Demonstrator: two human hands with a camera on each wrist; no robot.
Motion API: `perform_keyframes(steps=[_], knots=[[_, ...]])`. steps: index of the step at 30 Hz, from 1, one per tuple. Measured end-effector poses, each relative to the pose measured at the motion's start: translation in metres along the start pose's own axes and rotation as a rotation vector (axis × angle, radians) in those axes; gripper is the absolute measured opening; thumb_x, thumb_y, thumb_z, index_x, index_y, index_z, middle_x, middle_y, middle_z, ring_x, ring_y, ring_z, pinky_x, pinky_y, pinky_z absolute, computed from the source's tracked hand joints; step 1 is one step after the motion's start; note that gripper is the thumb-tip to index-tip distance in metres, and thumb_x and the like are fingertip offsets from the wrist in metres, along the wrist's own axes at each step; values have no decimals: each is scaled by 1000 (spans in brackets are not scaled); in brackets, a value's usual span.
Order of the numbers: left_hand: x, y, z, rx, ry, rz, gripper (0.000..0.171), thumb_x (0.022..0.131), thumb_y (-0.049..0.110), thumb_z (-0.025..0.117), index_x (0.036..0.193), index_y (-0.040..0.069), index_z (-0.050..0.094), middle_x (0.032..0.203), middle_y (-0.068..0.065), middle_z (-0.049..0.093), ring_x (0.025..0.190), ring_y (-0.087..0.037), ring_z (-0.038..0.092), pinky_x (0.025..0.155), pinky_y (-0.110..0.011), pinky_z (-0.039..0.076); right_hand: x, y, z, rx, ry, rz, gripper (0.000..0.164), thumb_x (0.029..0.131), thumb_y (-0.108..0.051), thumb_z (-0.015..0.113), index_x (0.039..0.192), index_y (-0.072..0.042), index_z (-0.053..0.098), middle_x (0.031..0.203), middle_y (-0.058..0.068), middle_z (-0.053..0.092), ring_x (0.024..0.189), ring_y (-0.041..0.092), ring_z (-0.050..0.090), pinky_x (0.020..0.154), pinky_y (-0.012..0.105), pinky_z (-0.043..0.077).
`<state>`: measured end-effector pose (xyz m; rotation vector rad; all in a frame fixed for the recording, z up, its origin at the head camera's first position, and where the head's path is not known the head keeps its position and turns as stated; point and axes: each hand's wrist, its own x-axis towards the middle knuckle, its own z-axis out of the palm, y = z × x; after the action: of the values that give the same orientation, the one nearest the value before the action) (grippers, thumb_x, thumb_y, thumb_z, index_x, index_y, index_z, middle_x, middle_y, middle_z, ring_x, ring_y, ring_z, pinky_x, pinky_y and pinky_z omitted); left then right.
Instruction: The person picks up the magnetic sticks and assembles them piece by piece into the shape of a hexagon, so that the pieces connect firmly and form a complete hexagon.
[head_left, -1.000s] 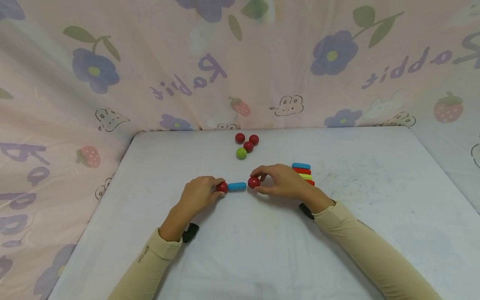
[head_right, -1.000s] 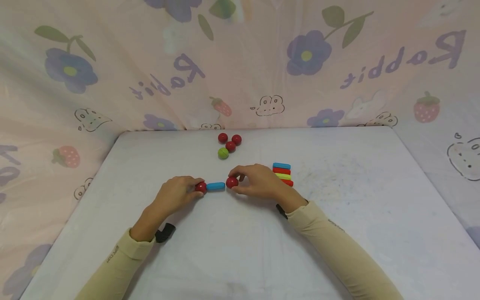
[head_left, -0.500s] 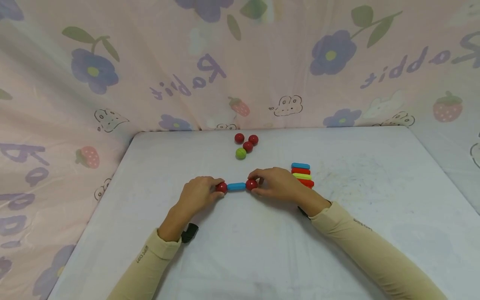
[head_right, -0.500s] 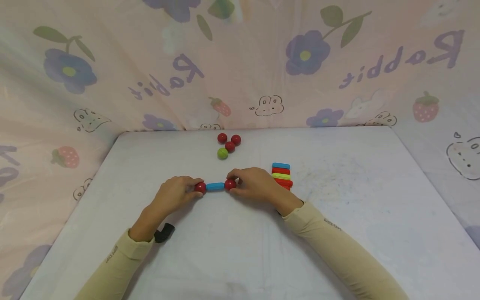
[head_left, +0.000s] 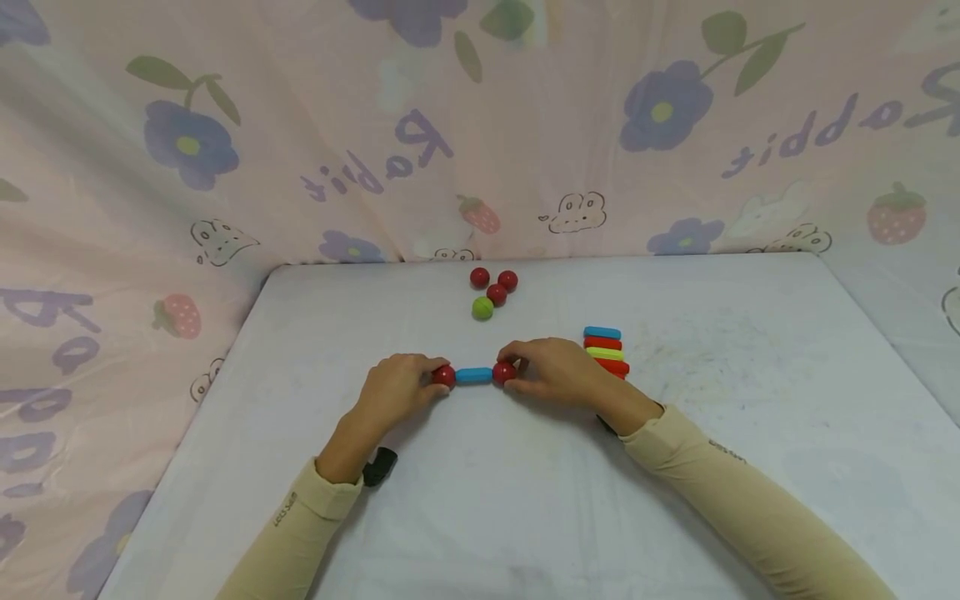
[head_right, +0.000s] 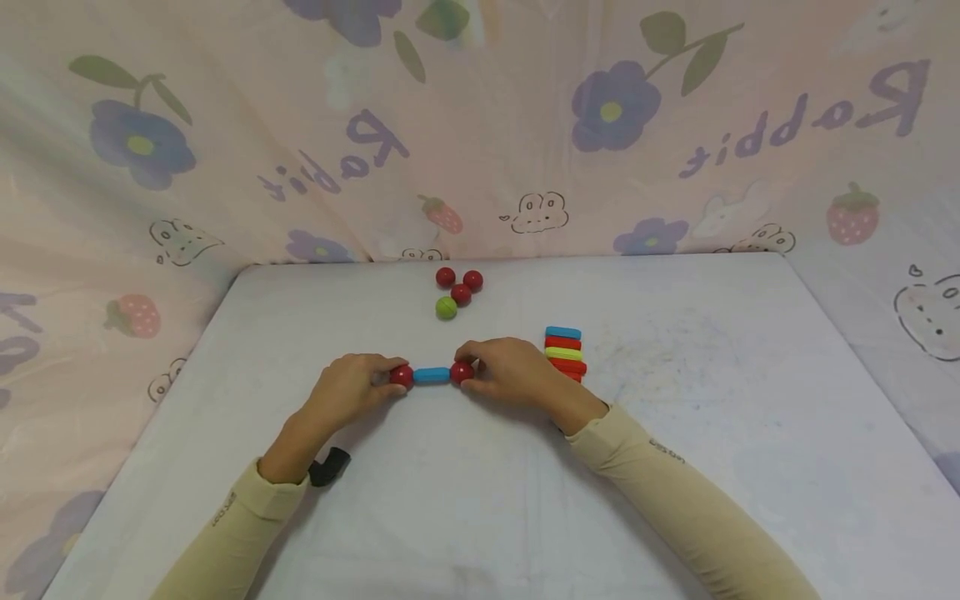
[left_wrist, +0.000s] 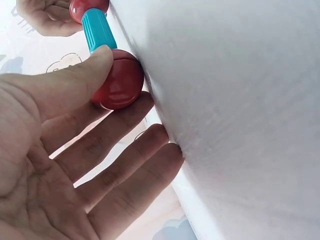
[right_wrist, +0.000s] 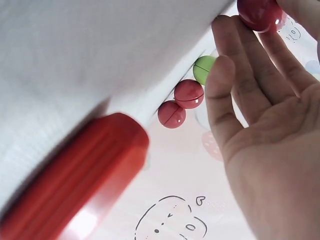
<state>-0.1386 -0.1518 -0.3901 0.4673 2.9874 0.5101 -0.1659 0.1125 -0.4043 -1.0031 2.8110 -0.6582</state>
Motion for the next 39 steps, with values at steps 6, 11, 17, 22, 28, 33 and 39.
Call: perform_keyframes(steps=[6,11,17,22,28,33,39], knots=[[0,1,1,2,11,-1,44,82,26,82,123,15,72,110,-7,75,83,-18,60,69,-33,50,-2,1,0,-4,8,-15,38,88,-33,75,123,-21,65,103,-7,73,92,9,66,83,31,55],[0,2,1,0,-4,-8,44,83,27,81,124,16,71,115,-8,74,89,-21,63,72,-37,52,-3,2,1,-6,9,-11,38,88,-33,76,122,-22,65,104,-8,73,92,8,66,83,30,55],[1,2,1,-2,-9,-9,44,83,28,81,124,17,71,113,-6,74,86,-19,60,71,-35,51,-4,1,0,-3,3,8,40,88,-35,75,125,-22,65,105,-8,73,93,9,66,84,31,55],[1,2,0,3,-6,-5,44,84,29,80,125,17,71,115,-6,74,89,-19,62,74,-37,53,-9,3,-7,-47,11,23,44,88,-37,75,128,-23,64,114,-6,72,100,12,67,87,35,56],[1,3,-2,11,-11,-12,44,84,28,80,125,18,71,118,-6,73,92,-20,63,78,-40,54,-30,16,-18,-109,63,-3,39,89,-35,73,125,-22,67,120,-6,70,102,12,66,91,36,54],[0,2,-2,14,-18,-21,44,84,29,80,126,18,71,118,-6,73,90,-20,62,76,-38,54,-54,34,-28,-141,149,-48,31,88,-31,75,117,-21,70,108,-7,71,88,10,62,80,32,53],[0,2,-1,17,-24,-18,44,84,28,80,126,18,71,114,-6,74,86,-19,60,72,-36,52,-81,53,-37,-173,231,-56,27,84,-26,79,110,-20,71,104,-6,70,96,14,64,83,37,54]])
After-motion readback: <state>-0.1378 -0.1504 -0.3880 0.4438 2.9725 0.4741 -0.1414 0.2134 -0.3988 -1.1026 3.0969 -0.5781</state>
